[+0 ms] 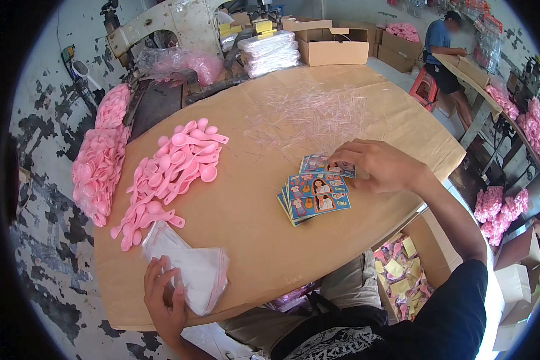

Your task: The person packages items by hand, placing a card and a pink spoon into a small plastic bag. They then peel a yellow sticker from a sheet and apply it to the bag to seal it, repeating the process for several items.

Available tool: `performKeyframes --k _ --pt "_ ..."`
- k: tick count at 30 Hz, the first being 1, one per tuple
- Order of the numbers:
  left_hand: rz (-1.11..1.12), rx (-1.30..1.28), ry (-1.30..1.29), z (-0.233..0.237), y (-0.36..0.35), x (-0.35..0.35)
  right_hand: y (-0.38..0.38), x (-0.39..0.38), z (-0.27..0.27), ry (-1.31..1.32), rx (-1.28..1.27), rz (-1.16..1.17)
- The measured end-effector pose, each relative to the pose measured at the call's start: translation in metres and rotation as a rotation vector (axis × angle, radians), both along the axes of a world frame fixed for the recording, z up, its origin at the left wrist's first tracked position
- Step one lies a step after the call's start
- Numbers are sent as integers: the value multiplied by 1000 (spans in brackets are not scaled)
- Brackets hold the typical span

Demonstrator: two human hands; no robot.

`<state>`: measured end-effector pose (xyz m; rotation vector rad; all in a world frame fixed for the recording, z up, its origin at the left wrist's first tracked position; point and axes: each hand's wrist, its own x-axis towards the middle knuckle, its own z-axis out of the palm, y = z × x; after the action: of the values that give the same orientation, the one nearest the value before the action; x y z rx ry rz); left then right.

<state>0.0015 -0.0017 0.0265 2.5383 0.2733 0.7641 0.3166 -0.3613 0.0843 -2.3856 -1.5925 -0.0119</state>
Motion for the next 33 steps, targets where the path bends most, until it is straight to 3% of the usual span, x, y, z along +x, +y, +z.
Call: performKeyframes --k 11,18,21,24,27,31,33 --pt "-2 3 11 1 -1 -1 -4 -27 -11 -237 294 3" --pt "9 -5 5 0 -2 -1 -6 -34 -8 -94 208 112" --pt "14 -5 9 0 -2 -2 -6 -36 6 111 223 255" --pt "17 -10 5 0 -3 -1 -7 -30 16 86 242 224" --pt "44 83 -32 1 -4 -2 4 -30 4 171 257 -83" --pt "39 363 -214 1 -16 -7 22 -21 -5 103 210 -75" --pt "-95 368 -315 2 -42 3 28 -17 -6 298 264 -108"
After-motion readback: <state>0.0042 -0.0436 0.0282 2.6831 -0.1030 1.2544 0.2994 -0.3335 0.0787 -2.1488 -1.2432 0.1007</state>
